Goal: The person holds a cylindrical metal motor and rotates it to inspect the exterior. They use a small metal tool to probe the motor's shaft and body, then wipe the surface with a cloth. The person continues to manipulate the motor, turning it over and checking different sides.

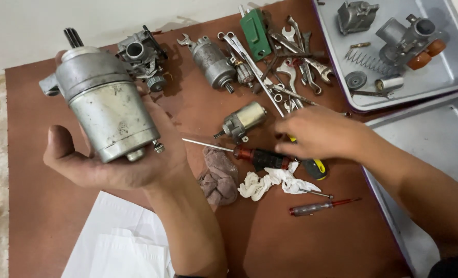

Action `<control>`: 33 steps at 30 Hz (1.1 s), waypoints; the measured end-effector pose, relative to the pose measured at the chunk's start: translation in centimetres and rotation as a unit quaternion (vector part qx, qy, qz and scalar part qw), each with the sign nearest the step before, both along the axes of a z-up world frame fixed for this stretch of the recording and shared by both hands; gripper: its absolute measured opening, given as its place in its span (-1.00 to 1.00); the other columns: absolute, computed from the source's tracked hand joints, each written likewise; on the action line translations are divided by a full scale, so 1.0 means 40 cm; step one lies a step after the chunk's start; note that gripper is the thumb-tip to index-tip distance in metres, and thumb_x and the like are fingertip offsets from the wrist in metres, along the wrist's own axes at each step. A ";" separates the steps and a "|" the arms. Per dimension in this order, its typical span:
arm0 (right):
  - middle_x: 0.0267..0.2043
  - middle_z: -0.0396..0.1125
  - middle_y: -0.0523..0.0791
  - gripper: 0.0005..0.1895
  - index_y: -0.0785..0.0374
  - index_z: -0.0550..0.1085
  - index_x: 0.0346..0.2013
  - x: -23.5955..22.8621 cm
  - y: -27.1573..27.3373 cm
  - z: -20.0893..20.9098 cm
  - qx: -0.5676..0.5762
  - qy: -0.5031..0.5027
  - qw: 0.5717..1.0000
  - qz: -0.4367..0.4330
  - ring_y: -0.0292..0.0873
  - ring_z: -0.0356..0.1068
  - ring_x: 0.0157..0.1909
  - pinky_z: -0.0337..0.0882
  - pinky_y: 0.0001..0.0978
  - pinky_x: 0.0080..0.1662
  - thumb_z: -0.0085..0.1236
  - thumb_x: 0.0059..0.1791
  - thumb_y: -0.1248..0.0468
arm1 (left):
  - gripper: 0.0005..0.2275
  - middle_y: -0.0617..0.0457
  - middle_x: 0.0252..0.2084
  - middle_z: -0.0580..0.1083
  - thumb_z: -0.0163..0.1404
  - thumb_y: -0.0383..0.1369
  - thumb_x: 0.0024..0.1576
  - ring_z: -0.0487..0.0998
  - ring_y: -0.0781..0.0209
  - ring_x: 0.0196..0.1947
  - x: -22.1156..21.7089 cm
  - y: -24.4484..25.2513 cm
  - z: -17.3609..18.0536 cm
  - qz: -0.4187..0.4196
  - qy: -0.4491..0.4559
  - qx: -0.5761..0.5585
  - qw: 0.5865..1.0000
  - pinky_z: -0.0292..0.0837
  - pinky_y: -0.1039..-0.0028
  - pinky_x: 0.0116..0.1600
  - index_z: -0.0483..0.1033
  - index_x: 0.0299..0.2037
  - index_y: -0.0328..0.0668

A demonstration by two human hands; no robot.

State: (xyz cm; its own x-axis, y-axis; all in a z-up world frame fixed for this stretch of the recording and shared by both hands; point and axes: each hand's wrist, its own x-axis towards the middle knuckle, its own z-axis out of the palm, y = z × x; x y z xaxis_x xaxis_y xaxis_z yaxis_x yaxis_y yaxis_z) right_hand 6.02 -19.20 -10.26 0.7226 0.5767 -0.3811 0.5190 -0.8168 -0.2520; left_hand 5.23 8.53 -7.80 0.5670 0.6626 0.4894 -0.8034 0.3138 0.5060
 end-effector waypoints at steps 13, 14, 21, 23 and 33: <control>-0.28 0.53 -0.07 -0.75 0.24 0.54 -0.31 -0.025 -0.003 -0.017 -0.060 -0.012 0.998 0.011 -0.02 0.56 -0.34 0.56 -0.17 -0.18 0.28 -0.13 0.13 | -0.66 -0.09 0.08 0.29 -0.06 -0.25 0.17 0.54 -0.15 -0.09 -0.018 -0.013 0.046 -0.010 0.037 -0.159 0.986 0.68 -0.02 0.00 0.20 0.11 -0.08; -0.24 0.52 -0.07 -0.73 0.24 0.54 -0.27 -0.022 -0.015 -0.015 -0.029 -0.005 1.000 -0.011 -0.01 0.55 -0.27 0.53 -0.12 -0.12 0.25 -0.09 0.10 | -0.69 -0.07 0.07 0.33 -0.08 -0.25 0.19 0.55 -0.13 -0.11 -0.017 -0.010 0.046 -0.039 0.029 -0.172 0.984 0.66 0.01 -0.02 0.20 0.10 -0.03; -0.42 0.48 -0.01 -0.42 0.13 0.28 -0.16 -0.065 -0.057 -0.037 -0.091 -0.102 0.988 -0.071 0.19 0.51 -0.36 0.47 0.02 -0.22 0.26 -0.11 -0.21 | -0.72 -0.06 0.07 0.34 -0.10 -0.26 0.20 0.52 -0.08 -0.01 -0.017 -0.010 0.047 -0.036 0.023 -0.183 0.982 0.60 0.04 0.09 0.24 0.07 -0.09; -0.40 0.50 -0.02 -0.43 0.17 0.23 -0.10 -0.077 -0.066 -0.047 -0.098 -0.074 0.989 -0.080 0.18 0.53 -0.36 0.49 0.00 -0.24 0.24 -0.11 -0.11 | -0.73 -0.04 0.06 0.31 -0.10 -0.23 0.25 0.50 -0.07 0.02 -0.011 -0.008 0.021 -0.012 0.012 -0.104 0.994 0.61 0.00 0.16 0.23 0.08 -0.09; -0.48 0.49 0.01 -0.62 0.19 0.30 -0.13 -0.099 -0.111 -0.052 -0.128 -0.114 0.980 -0.103 0.17 0.51 -0.45 0.47 -0.03 -0.31 0.10 -0.14 0.09 | -0.85 0.05 0.13 0.32 -0.12 -0.28 0.34 0.43 0.03 0.20 -0.020 -0.022 0.019 -0.052 -0.030 -0.066 0.996 0.44 0.09 0.35 0.27 0.04 0.00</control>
State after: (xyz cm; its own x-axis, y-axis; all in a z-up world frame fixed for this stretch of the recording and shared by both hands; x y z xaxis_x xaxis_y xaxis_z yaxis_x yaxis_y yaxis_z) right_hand 2.05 -23.65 -12.34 0.8970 0.3160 -0.3092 0.3550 -0.9316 0.0776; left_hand 4.42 7.63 -7.04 0.6082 0.6621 0.4379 -0.7907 0.4575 0.4067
